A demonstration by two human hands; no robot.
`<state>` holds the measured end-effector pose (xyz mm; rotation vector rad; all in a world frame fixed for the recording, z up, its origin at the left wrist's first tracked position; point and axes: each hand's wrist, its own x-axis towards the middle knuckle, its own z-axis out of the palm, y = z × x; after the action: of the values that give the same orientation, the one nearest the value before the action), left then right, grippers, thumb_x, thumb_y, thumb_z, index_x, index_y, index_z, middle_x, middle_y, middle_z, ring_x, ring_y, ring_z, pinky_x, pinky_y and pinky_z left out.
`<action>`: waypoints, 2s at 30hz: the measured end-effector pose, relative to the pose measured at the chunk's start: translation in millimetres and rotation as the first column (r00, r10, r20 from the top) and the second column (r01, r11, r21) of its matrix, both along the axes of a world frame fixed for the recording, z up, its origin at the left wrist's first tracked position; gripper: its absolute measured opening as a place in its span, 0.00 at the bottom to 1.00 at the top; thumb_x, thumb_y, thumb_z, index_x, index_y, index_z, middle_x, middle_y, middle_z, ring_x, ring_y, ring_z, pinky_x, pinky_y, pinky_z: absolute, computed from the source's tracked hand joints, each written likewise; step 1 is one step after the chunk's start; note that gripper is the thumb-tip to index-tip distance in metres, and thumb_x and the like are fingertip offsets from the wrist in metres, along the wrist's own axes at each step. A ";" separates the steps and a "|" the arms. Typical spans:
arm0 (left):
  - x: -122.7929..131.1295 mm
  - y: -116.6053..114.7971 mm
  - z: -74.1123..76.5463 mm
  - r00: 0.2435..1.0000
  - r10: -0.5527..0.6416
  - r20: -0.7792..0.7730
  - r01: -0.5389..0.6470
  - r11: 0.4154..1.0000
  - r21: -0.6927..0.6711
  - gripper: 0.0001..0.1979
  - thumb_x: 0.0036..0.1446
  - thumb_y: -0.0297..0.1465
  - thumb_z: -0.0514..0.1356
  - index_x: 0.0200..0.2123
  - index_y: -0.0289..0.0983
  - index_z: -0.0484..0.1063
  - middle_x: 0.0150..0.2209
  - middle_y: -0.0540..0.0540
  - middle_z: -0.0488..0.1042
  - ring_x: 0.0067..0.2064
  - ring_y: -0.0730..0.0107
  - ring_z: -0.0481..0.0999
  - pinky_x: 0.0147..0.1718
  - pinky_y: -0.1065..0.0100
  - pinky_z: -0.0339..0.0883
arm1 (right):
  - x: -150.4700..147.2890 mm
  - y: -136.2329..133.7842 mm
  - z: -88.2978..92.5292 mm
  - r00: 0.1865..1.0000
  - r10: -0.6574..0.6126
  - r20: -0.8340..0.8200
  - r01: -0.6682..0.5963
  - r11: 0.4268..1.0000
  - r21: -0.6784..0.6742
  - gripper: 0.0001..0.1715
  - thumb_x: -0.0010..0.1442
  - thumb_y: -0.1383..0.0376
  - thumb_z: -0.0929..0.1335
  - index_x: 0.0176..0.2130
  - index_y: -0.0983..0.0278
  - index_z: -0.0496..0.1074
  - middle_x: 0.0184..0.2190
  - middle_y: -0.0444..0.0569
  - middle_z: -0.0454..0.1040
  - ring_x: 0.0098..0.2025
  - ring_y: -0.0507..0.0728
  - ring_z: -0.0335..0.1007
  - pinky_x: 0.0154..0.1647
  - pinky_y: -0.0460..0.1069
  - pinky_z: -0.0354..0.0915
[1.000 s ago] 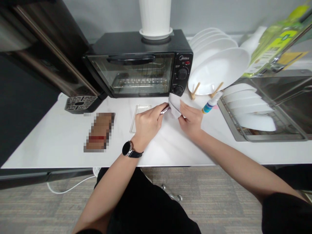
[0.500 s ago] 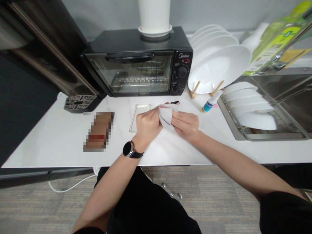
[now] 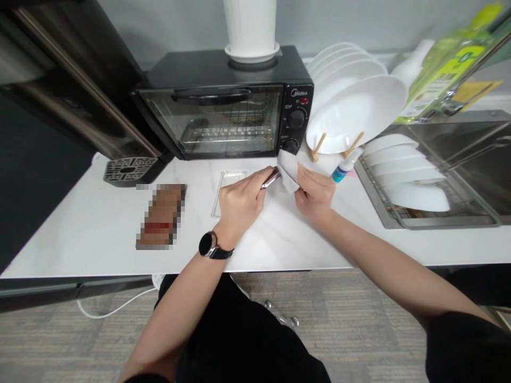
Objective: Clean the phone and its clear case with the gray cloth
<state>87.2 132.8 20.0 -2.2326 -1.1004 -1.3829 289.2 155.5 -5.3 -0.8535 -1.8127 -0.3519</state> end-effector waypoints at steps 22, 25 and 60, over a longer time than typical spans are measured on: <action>3.0 -4.8 3.0 0.999 -0.034 0.006 0.034 0.999 -0.035 0.13 0.69 0.25 0.60 0.52 0.37 0.80 0.41 0.47 0.87 0.38 0.69 0.86 0.35 0.71 0.73 | 1.0 -4.4 10.2 0.993 0.119 0.011 -0.120 0.985 0.123 0.26 0.69 0.76 0.63 0.56 0.57 0.82 0.46 0.50 0.87 0.39 0.55 0.86 0.36 0.46 0.78; 1.8 -4.8 3.8 1.000 -0.022 -0.001 0.021 0.999 -0.043 0.14 0.70 0.27 0.60 0.55 0.38 0.80 0.46 0.47 0.87 0.41 0.69 0.87 0.38 0.72 0.76 | 2.5 -2.4 9.4 0.995 0.099 -0.029 -0.097 0.993 0.063 0.29 0.66 0.77 0.63 0.57 0.56 0.82 0.49 0.50 0.86 0.44 0.58 0.87 0.41 0.48 0.80; 3.9 -5.2 1.5 1.000 0.004 0.013 -0.004 0.999 -0.054 0.12 0.72 0.30 0.59 0.52 0.38 0.81 0.40 0.46 0.87 0.36 0.70 0.86 0.34 0.71 0.74 | -3.8 -7.5 10.5 0.996 0.085 -0.017 -0.084 0.994 0.076 0.26 0.69 0.74 0.64 0.55 0.54 0.82 0.48 0.48 0.87 0.41 0.55 0.87 0.37 0.46 0.80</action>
<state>91.0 127.7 21.5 -2.2603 -1.1590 -1.3837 285.3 148.0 5.2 -0.7239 -1.7997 -0.3536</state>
